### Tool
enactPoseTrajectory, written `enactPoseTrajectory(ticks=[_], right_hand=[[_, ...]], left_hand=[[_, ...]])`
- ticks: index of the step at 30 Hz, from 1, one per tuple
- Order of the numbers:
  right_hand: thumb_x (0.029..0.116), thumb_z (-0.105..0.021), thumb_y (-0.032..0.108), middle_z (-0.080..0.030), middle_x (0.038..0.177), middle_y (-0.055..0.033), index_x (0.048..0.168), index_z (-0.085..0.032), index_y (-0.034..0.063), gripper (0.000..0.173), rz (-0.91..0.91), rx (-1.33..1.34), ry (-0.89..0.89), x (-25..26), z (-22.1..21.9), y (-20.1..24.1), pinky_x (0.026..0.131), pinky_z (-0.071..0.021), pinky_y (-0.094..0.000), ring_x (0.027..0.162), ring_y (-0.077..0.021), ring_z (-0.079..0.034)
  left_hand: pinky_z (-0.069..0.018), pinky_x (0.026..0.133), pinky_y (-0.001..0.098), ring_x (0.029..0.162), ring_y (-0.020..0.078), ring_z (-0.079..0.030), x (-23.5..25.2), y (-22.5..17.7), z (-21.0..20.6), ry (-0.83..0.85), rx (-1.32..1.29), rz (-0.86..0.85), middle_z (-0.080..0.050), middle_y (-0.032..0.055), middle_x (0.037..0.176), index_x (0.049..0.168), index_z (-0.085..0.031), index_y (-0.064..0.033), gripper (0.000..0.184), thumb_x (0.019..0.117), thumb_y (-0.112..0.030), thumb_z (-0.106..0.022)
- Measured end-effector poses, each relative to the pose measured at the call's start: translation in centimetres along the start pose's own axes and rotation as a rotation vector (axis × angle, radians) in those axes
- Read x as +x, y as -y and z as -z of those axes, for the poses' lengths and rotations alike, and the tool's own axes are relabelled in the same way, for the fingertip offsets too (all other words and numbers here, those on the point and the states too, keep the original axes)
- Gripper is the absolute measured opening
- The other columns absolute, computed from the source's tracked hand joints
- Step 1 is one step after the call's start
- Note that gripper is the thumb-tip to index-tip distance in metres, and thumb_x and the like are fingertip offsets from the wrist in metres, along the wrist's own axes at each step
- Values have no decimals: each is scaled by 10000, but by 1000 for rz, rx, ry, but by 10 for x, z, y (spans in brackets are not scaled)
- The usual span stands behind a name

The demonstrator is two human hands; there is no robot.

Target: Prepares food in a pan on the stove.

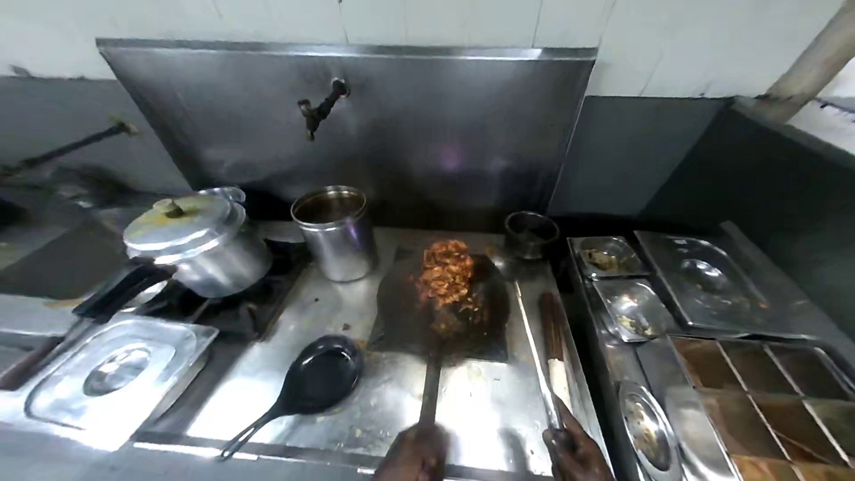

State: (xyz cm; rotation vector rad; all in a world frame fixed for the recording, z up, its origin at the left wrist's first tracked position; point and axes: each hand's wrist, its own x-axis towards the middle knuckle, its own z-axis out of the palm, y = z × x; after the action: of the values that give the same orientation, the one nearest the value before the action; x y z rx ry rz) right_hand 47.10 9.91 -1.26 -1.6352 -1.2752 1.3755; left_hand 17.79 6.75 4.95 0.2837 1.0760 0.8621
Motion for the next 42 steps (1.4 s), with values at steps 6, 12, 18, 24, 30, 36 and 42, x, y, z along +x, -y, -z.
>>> enactPoseTrajectory(ticks=[6,12,18,24,30,36,42], right_hand=[[1013,-601,269,-621,868,-85,1635,-292,272,695,-78,-264,171,20,32,46,479,-500,-370,519,-178,-529],[1046,-572,349,-694,1054,-181,1637,-294,284,656,-61,-815,394,30,57,100,733,-556,-511,759,-303,-661],[1080,-447,343,-669,1215,-261,1656,-197,279,631,-148,-1270,229,86,-37,131,944,-521,-621,1107,-460,-662],[1081,-485,337,-662,1271,-208,1660,-190,228,660,-82,-909,220,149,-111,113,980,-524,-541,1093,-369,-677],[1074,-483,382,-703,1102,-207,1658,-188,317,658,-157,-985,352,72,-37,91,845,-549,-582,907,-382,-695],[1078,-443,334,-682,1191,-247,1660,-164,280,648,-193,-1291,126,110,-74,133,918,-535,-606,1085,-446,-677],[1075,-480,366,-670,1189,-202,1654,-211,275,645,-119,-878,283,125,-103,111,866,-550,-534,939,-344,-688]], left_hand=[[-425,380,176,413,41,-430,87,-20,4,46,-67,5,-436,-24,605,1016,-478,-67,49,1040,-52,-518],[-418,390,186,426,49,-421,146,-14,45,22,77,-54,-443,-22,649,1100,-488,-58,71,1062,-104,-526],[-409,388,208,424,70,-413,153,-6,46,16,66,-37,-440,-9,646,1130,-482,-62,110,1064,-128,-540],[-409,389,215,425,79,-416,152,-10,51,2,83,-33,-444,-7,647,1105,-499,-64,101,1056,-128,-559],[-411,388,214,425,75,-412,141,-27,67,7,156,-1,-441,-14,650,1098,-515,-65,108,1056,-151,-565],[-405,383,214,423,76,-404,142,-28,65,9,163,22,-435,-12,654,1110,-503,-73,109,1061,-152,-558],[-408,385,214,422,77,-408,139,-32,68,8,154,15,-436,-11,651,1110,-512,-64,115,1058,-155,-560]])
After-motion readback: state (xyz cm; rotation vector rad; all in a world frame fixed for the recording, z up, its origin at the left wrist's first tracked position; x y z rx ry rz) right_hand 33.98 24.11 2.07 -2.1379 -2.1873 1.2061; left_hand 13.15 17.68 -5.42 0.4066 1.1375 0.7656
